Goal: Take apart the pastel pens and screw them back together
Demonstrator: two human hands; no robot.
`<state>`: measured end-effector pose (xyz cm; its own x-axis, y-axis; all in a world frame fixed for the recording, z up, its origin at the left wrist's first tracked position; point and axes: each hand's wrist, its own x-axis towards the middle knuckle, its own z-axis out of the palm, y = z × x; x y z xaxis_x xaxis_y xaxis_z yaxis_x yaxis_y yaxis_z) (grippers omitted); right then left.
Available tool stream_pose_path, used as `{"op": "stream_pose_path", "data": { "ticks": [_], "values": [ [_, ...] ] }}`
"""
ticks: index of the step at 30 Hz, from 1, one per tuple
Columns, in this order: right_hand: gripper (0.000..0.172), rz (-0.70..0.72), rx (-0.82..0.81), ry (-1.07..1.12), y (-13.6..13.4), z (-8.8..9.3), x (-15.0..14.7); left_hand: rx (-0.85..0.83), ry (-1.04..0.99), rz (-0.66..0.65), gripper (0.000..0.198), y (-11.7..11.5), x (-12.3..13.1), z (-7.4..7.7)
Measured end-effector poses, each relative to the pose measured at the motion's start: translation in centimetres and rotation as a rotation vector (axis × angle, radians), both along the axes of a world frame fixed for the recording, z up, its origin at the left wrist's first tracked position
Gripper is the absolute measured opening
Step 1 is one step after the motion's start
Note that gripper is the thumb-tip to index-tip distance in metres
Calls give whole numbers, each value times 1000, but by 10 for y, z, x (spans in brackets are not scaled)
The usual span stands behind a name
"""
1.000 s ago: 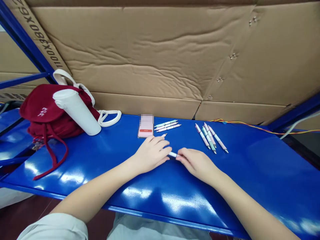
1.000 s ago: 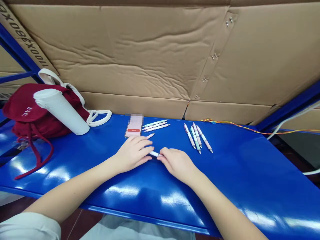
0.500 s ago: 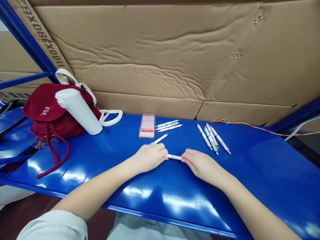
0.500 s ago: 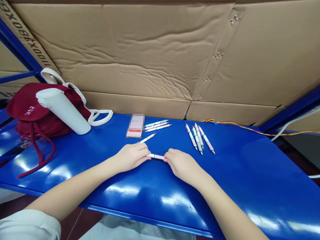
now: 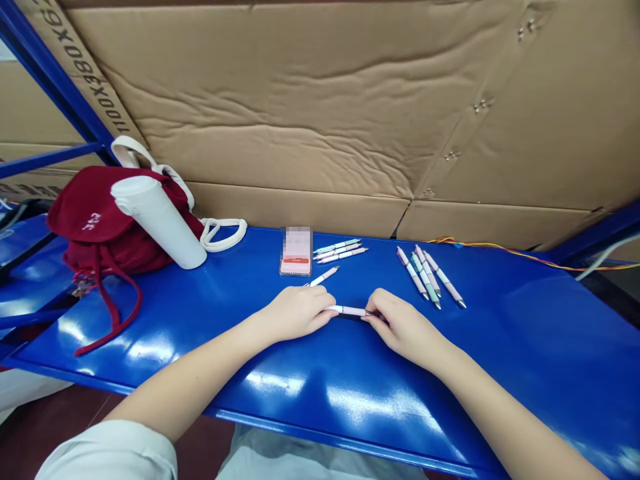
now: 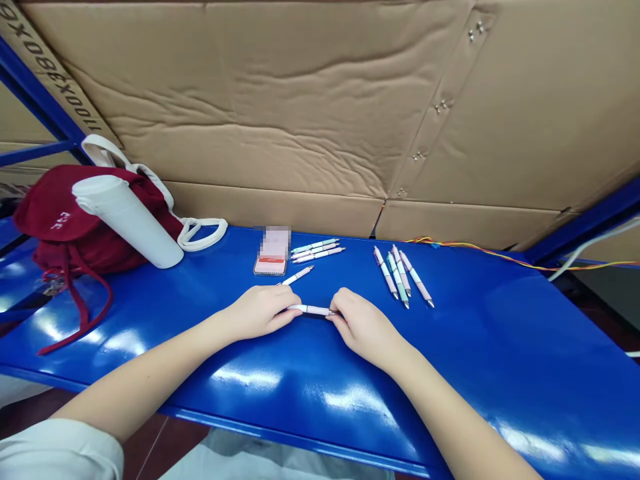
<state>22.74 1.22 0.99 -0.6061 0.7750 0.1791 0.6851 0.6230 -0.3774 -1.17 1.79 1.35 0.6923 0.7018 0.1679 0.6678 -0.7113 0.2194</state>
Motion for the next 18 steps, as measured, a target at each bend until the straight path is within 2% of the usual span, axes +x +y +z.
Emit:
{"op": "stream_pose_path", "data": {
  "ticks": [9,14,18],
  "values": [
    [12,-7,-55,-5,-3,2,-3,111,81,-3,28,-4,7,-5],
    [27,20,-119,-1,-1,4,-1,83,59,18,28,-3,7,-4],
    [15,-12,-114,24,-2,2,-1,52,46,23,26,-3,7,-4]
  ]
}}
